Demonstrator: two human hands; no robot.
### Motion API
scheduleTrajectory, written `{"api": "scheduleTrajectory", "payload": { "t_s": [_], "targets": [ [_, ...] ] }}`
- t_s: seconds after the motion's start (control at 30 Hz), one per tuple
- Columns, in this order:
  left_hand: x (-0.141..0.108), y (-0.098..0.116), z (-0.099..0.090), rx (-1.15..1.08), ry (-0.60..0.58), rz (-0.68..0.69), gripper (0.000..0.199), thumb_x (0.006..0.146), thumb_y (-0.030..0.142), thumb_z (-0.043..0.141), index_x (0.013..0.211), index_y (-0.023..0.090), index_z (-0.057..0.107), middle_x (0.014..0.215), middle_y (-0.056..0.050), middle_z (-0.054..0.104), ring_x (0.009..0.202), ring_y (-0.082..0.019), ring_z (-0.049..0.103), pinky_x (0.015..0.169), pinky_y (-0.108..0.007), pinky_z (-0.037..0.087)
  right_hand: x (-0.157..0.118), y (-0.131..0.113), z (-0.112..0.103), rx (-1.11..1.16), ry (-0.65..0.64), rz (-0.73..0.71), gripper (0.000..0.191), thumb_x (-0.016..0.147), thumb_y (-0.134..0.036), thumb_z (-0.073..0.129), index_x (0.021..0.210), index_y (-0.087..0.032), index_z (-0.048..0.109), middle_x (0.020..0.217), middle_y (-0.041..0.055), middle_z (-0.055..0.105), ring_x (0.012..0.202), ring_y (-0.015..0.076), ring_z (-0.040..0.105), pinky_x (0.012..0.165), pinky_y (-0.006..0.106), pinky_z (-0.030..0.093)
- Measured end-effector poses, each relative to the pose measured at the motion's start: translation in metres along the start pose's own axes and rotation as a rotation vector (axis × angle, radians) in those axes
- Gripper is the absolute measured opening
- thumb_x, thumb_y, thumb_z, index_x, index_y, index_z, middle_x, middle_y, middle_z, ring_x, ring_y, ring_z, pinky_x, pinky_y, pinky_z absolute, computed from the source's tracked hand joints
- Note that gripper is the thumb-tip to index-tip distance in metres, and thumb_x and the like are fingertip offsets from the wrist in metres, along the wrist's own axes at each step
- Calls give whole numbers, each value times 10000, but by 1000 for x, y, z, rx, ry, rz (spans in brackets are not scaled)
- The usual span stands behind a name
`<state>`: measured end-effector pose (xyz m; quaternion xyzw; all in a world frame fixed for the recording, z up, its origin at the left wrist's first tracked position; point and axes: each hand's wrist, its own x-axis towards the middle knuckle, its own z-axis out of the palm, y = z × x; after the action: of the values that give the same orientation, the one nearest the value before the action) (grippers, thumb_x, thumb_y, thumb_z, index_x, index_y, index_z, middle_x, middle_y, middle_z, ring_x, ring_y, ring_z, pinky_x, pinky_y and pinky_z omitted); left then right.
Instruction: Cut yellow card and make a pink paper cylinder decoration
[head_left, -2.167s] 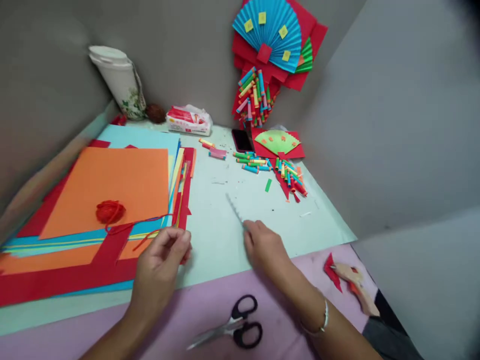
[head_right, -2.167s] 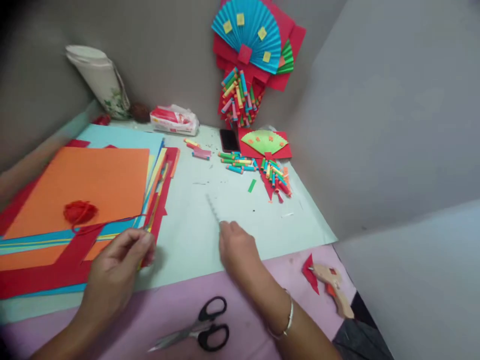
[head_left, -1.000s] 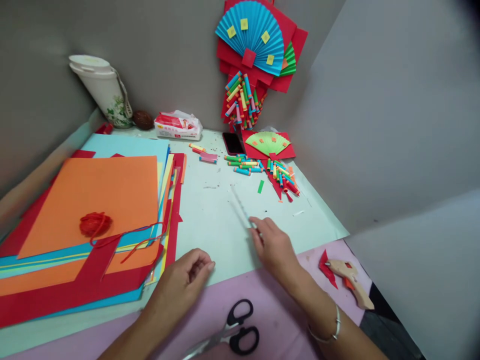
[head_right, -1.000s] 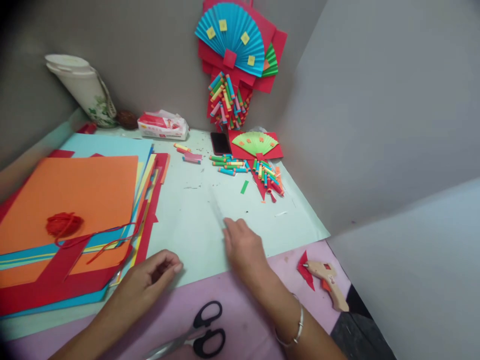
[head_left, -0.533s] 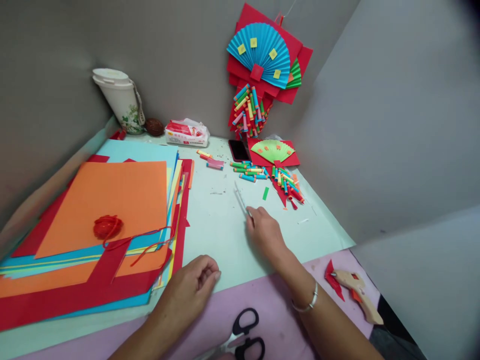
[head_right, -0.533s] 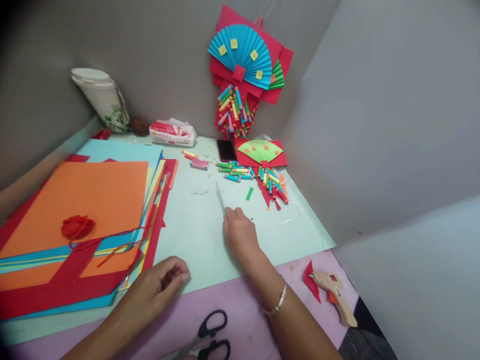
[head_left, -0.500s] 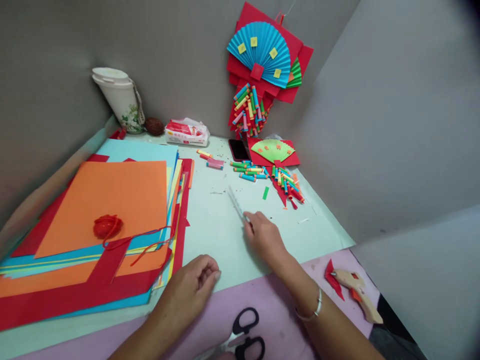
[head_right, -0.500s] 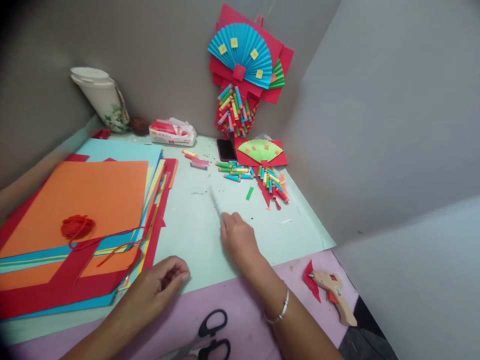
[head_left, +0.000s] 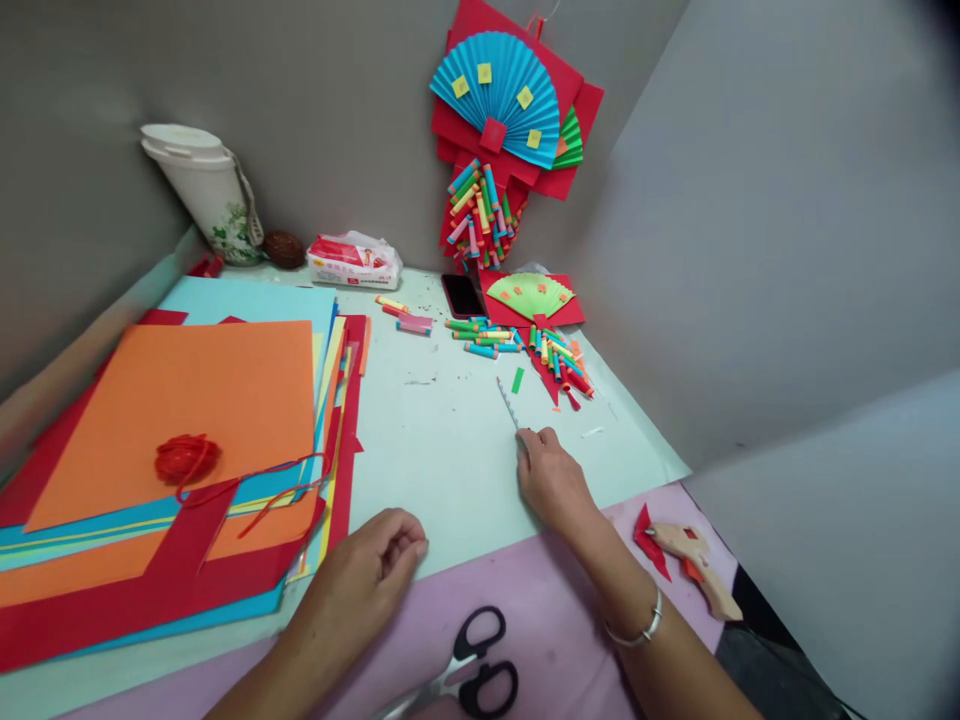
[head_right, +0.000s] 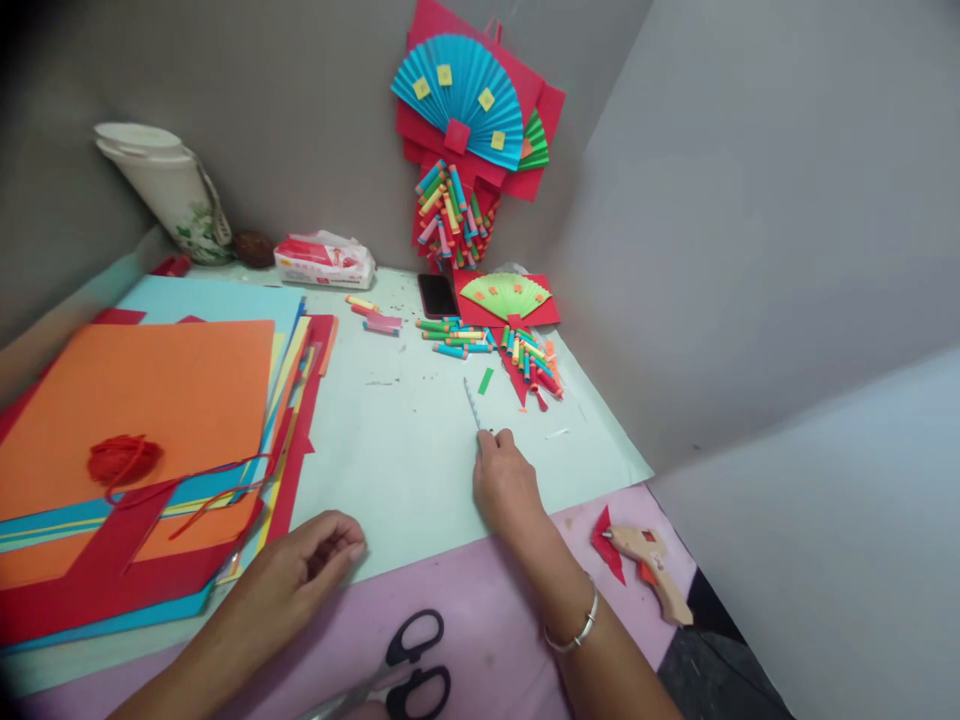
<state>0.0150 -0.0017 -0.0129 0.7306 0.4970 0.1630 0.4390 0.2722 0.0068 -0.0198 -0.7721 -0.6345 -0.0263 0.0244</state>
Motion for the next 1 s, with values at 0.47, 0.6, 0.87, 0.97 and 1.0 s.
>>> {"api": "scheduleTrajectory", "payload": {
  "t_s": [0.47,0.6,0.87,0.97,1.0],
  "targets": [
    [1,-2,2,25,2,9,196,868,393,468,784,250,571,644,31,574,598,-170,543,558,-258,405,-20,16,-17,-28,-144,24,281,879,-87,487,1069,-212,654,895,58,617,678,163,609,572,257,350],
    [2,-1,2,30,16,11,211,870,407,465,775,247,566,629,35,561,588,-168,539,550,-255,401,14,22,-17,-52,-87,88,266,903,-75,438,1061,-138,643,922,122,619,720,201,622,591,280,363],
    [2,0,0,26,22,19,201,868,402,481,801,250,595,656,28,608,601,-173,568,560,-255,420,3,-6,-12,44,-54,8,269,939,-184,479,1151,-239,636,994,56,627,795,168,632,664,255,406],
    [3,-3,1,21,5,20,206,872,413,483,821,252,600,673,27,616,620,-174,579,571,-254,428,-29,0,-18,84,-13,51,249,958,-249,488,1165,-243,627,1059,58,620,785,166,631,655,261,412],
    [3,-5,2,17,-4,20,212,877,422,481,833,253,600,684,26,620,633,-174,585,580,-254,432,-42,9,-22,86,16,95,246,955,-258,495,1162,-239,627,1071,61,622,786,172,633,653,266,413]
  ]
}}
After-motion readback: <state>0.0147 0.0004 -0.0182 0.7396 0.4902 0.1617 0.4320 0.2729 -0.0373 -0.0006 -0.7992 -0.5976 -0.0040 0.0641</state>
